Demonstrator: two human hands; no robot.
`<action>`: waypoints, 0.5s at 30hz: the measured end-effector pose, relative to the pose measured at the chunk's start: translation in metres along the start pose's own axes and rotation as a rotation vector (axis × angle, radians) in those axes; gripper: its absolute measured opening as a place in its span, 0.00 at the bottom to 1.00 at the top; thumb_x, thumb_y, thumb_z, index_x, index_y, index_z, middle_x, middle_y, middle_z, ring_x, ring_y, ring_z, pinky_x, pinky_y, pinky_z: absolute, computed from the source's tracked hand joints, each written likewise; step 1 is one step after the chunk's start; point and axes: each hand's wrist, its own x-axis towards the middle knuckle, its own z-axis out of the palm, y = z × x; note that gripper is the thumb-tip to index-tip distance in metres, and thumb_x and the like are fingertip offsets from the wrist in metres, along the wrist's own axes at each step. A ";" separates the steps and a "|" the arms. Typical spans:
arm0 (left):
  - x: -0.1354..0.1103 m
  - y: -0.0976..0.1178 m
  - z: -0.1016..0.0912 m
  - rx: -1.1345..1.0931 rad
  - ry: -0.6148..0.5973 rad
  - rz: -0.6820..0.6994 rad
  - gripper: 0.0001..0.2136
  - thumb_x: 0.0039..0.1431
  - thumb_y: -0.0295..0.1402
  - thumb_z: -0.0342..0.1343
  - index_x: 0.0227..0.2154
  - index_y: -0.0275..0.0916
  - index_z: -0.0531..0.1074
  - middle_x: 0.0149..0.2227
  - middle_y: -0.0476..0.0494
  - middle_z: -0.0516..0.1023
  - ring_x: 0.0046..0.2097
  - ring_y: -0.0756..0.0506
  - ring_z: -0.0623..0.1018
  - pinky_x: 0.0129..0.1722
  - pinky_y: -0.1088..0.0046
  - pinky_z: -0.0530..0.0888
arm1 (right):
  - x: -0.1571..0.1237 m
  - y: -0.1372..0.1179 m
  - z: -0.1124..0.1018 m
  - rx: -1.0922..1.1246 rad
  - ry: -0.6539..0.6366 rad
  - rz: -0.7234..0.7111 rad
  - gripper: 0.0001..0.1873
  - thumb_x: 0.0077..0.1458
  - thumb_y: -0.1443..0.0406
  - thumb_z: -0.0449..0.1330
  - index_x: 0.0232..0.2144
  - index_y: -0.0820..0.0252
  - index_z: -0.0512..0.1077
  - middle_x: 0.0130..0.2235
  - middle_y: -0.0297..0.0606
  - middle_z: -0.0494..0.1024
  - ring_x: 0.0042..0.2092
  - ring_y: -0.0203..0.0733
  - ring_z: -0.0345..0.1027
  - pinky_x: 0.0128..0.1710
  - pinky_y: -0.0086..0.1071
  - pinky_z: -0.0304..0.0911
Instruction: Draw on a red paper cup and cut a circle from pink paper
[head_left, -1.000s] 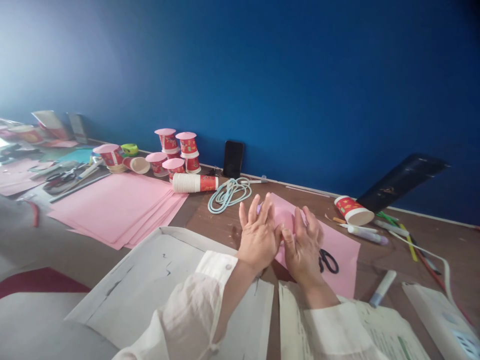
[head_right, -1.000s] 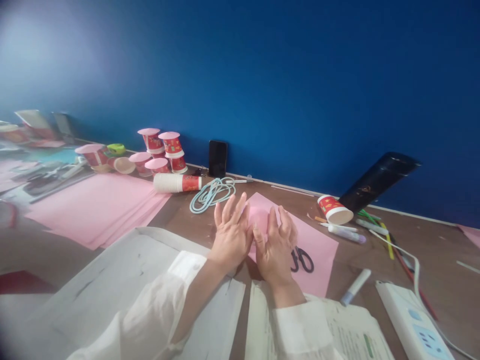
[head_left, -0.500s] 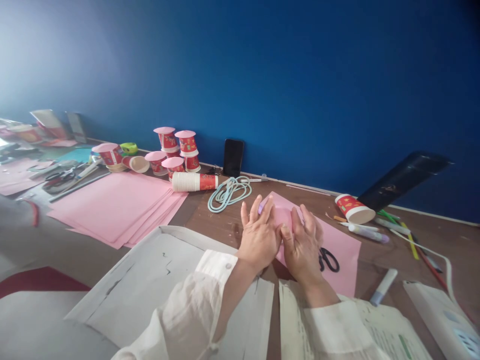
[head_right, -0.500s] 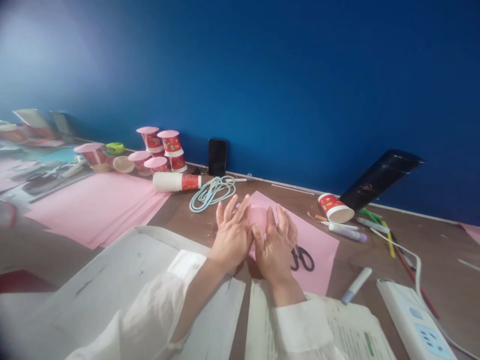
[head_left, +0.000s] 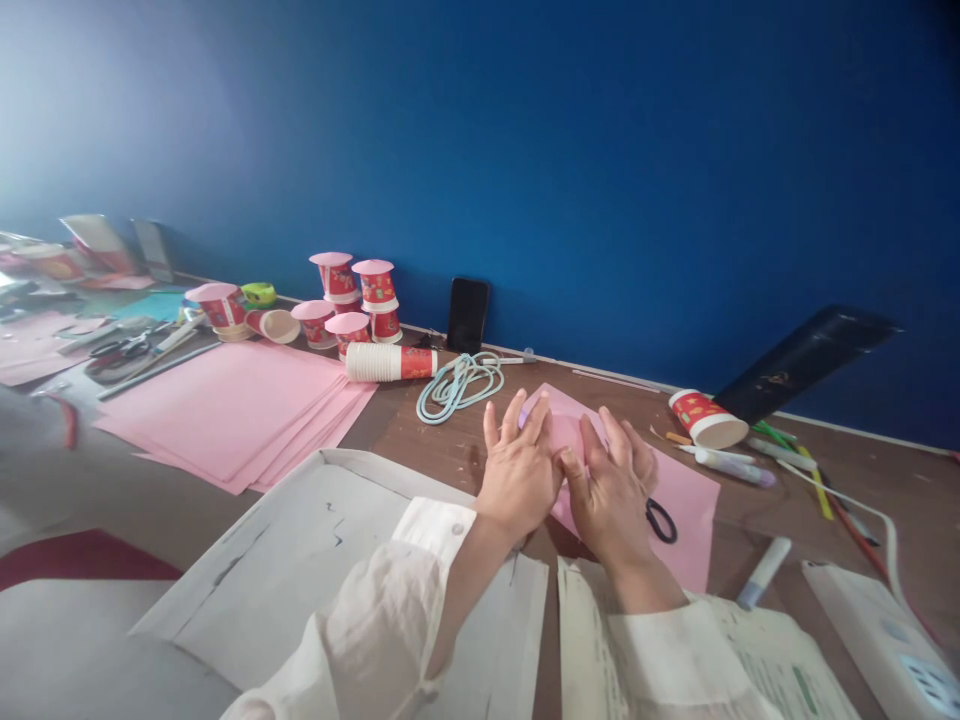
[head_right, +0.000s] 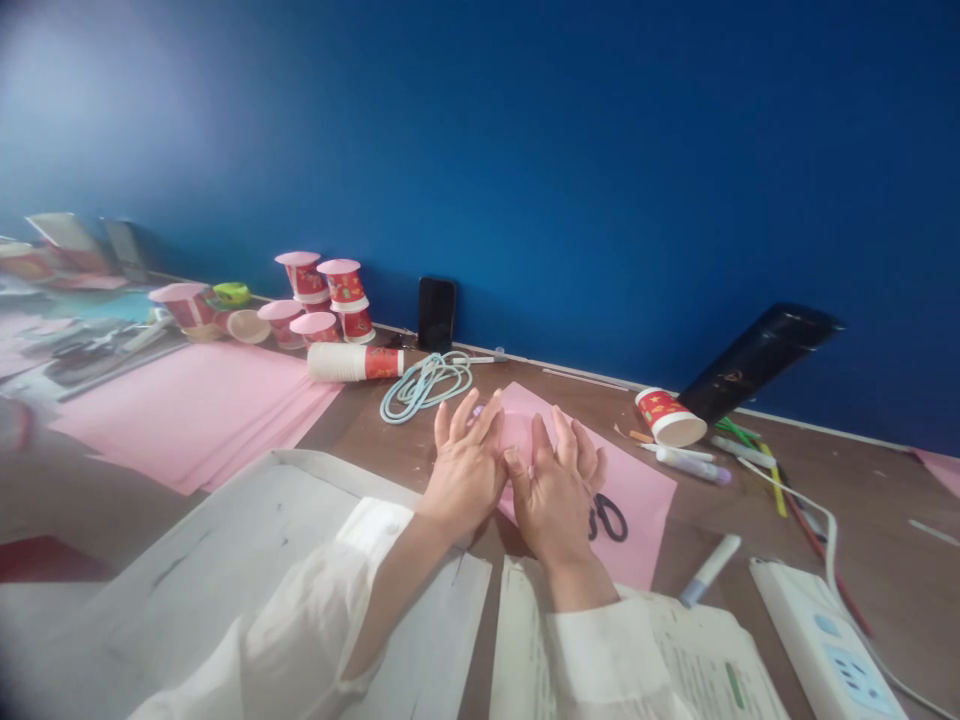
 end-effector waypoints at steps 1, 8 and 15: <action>0.000 0.000 0.000 0.001 -0.001 0.001 0.25 0.61 0.29 0.44 0.62 0.38 0.60 0.68 0.44 0.56 0.70 0.37 0.46 0.67 0.45 0.38 | 0.000 0.000 0.000 0.001 0.000 0.002 0.34 0.62 0.44 0.41 0.59 0.56 0.64 0.67 0.44 0.54 0.67 0.56 0.41 0.62 0.61 0.42; 0.003 -0.006 -0.001 -0.176 0.001 -0.084 0.31 0.62 0.42 0.49 0.65 0.38 0.52 0.68 0.34 0.52 0.70 0.36 0.48 0.66 0.46 0.44 | -0.001 0.007 0.010 0.171 0.172 -0.052 0.33 0.64 0.49 0.42 0.65 0.59 0.54 0.65 0.50 0.58 0.66 0.54 0.49 0.61 0.57 0.46; 0.013 -0.033 -0.002 -0.374 -0.289 -0.280 0.57 0.32 0.53 0.68 0.65 0.40 0.48 0.64 0.28 0.58 0.65 0.27 0.56 0.60 0.45 0.57 | 0.002 0.023 0.010 0.423 0.360 0.140 0.34 0.64 0.50 0.42 0.63 0.66 0.55 0.59 0.57 0.65 0.61 0.56 0.56 0.59 0.56 0.52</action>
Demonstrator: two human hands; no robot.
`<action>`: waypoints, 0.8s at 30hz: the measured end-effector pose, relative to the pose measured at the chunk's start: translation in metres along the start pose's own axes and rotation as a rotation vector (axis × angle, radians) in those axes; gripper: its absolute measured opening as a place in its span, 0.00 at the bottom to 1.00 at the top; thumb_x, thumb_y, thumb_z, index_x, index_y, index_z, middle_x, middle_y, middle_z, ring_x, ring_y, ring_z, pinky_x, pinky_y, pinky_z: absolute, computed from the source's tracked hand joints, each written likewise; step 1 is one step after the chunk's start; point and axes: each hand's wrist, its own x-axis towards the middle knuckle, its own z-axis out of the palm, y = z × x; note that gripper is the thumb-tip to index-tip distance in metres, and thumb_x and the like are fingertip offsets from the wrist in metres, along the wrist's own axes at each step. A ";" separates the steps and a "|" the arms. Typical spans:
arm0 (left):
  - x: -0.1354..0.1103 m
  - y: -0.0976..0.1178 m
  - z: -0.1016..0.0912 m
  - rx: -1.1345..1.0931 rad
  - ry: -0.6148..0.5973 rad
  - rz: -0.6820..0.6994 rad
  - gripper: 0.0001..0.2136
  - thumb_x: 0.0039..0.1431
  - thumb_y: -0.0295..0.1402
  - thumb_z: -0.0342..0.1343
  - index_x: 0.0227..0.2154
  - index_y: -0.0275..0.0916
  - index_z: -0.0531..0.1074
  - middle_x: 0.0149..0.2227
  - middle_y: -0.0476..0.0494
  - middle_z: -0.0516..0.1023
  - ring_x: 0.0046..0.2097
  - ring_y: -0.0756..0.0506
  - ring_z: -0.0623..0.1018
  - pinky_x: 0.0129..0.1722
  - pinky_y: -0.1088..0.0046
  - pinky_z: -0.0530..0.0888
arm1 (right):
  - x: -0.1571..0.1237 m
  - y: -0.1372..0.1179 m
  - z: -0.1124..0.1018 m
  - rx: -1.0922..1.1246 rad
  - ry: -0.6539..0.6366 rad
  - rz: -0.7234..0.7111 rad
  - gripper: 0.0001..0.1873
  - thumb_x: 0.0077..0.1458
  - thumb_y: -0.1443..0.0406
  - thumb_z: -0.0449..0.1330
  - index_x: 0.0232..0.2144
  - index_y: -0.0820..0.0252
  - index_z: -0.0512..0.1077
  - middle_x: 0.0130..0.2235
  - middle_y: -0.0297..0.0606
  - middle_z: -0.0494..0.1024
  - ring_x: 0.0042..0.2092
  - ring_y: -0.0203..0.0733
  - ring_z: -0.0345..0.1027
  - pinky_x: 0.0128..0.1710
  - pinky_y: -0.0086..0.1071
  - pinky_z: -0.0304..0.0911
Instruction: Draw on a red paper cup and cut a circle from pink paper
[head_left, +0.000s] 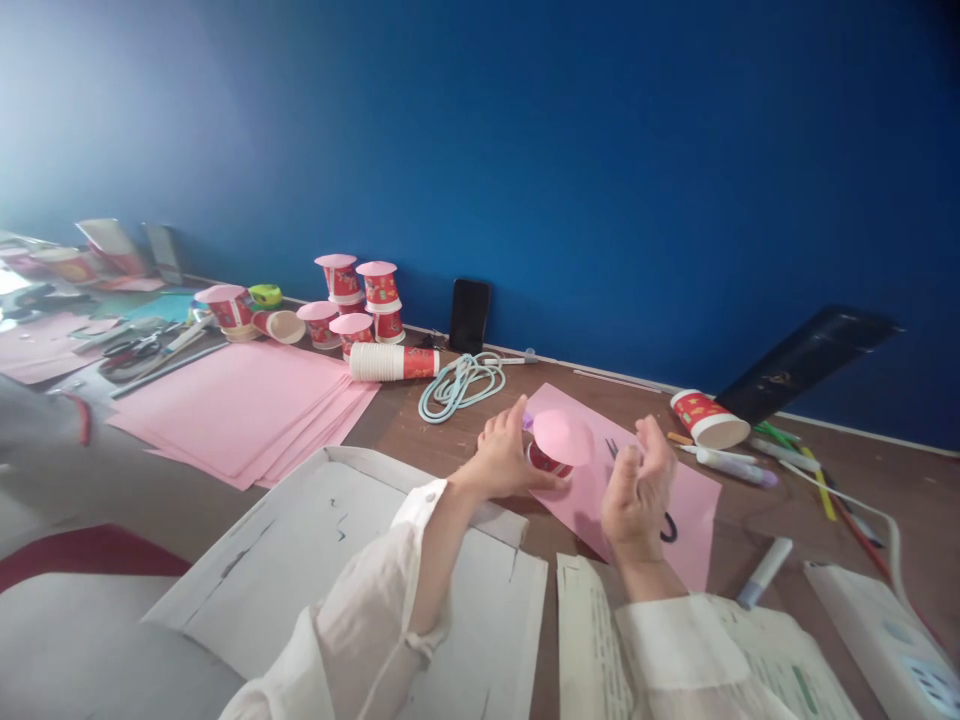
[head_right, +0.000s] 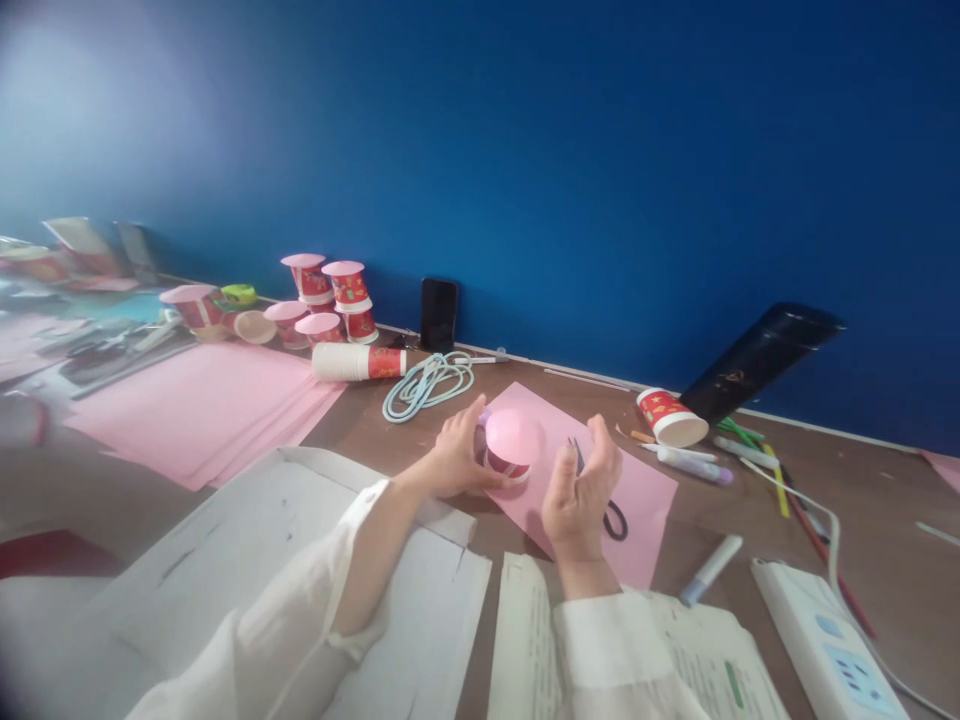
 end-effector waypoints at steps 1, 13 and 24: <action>0.000 -0.001 0.000 0.031 -0.023 0.001 0.54 0.32 0.54 0.68 0.63 0.41 0.53 0.62 0.29 0.60 0.64 0.27 0.58 0.60 0.46 0.58 | 0.001 0.002 0.000 0.001 0.009 0.013 0.34 0.64 0.49 0.42 0.62 0.67 0.57 0.58 0.57 0.66 0.61 0.56 0.57 0.59 0.56 0.52; 0.002 0.001 0.014 0.039 0.202 0.142 0.33 0.43 0.45 0.66 0.53 0.42 0.65 0.55 0.38 0.69 0.57 0.35 0.67 0.57 0.53 0.62 | -0.001 0.000 0.005 0.006 0.014 0.050 0.33 0.63 0.47 0.41 0.57 0.66 0.62 0.55 0.56 0.67 0.59 0.55 0.58 0.58 0.55 0.52; 0.000 0.003 0.005 -0.141 0.317 0.258 0.36 0.41 0.32 0.65 0.57 0.41 0.62 0.58 0.37 0.66 0.60 0.36 0.65 0.59 0.57 0.62 | -0.003 0.003 0.006 0.015 -0.005 0.075 0.35 0.63 0.45 0.41 0.56 0.66 0.64 0.52 0.56 0.69 0.55 0.54 0.61 0.54 0.53 0.56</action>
